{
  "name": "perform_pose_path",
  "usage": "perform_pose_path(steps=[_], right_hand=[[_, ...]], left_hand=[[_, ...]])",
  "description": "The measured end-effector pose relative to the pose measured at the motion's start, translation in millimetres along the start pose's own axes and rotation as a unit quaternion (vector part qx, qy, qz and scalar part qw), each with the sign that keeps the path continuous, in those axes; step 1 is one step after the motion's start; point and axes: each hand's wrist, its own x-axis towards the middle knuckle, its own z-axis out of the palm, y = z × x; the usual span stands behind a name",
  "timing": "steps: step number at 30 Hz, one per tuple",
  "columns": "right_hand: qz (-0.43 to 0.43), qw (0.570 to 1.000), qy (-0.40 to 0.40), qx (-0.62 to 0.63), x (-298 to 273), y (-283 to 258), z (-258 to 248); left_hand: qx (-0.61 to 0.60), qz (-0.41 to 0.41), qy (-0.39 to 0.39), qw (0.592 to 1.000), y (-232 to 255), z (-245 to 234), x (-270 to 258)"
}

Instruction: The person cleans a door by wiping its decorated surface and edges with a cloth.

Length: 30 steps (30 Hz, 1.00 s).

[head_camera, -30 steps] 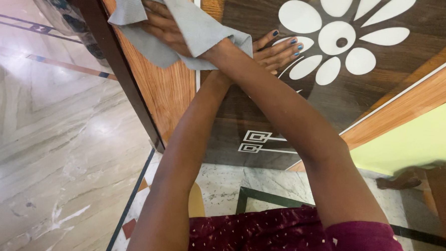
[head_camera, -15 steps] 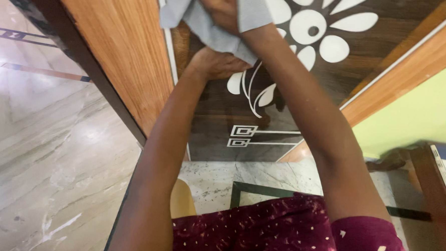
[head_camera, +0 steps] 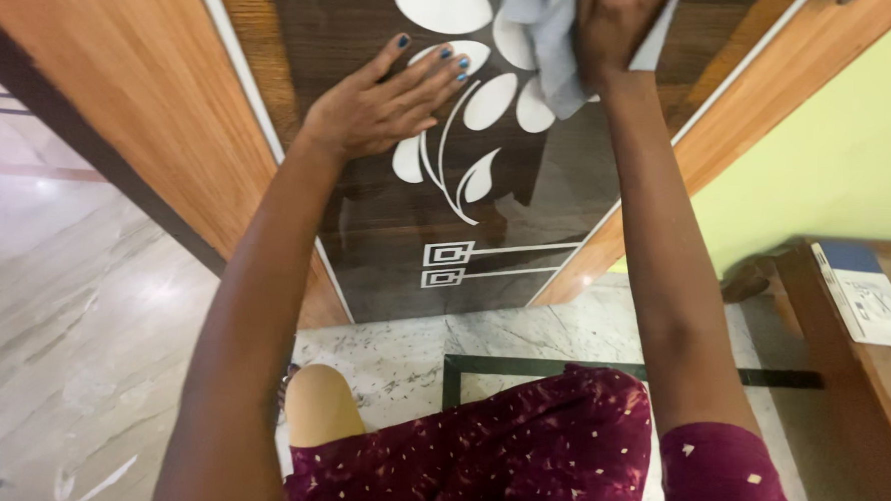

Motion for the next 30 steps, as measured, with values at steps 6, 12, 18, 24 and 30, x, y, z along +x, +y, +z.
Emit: perform_pose_path(steps=[6,12,18,24,30], right_hand=[[0.146,0.983,0.11,0.01,-72,63,-8],[0.251,0.955,0.159,-0.014,-159,114,2],[0.377,0.887,0.247,0.098,-233,122,16],[0.488,0.805,0.291,0.172,-304,100,36],[0.563,0.754,0.273,0.201,-358,81,69]], left_hand=[[0.023,0.0,-0.017,1.0,1,1,0],[0.035,0.001,-0.015,0.999,-2,-7,0],[0.031,0.0,0.0,1.0,-2,-6,1],[0.05,0.004,-0.007,0.999,-2,-6,-1],[0.041,-0.006,-0.01,0.999,-1,-2,-1]])
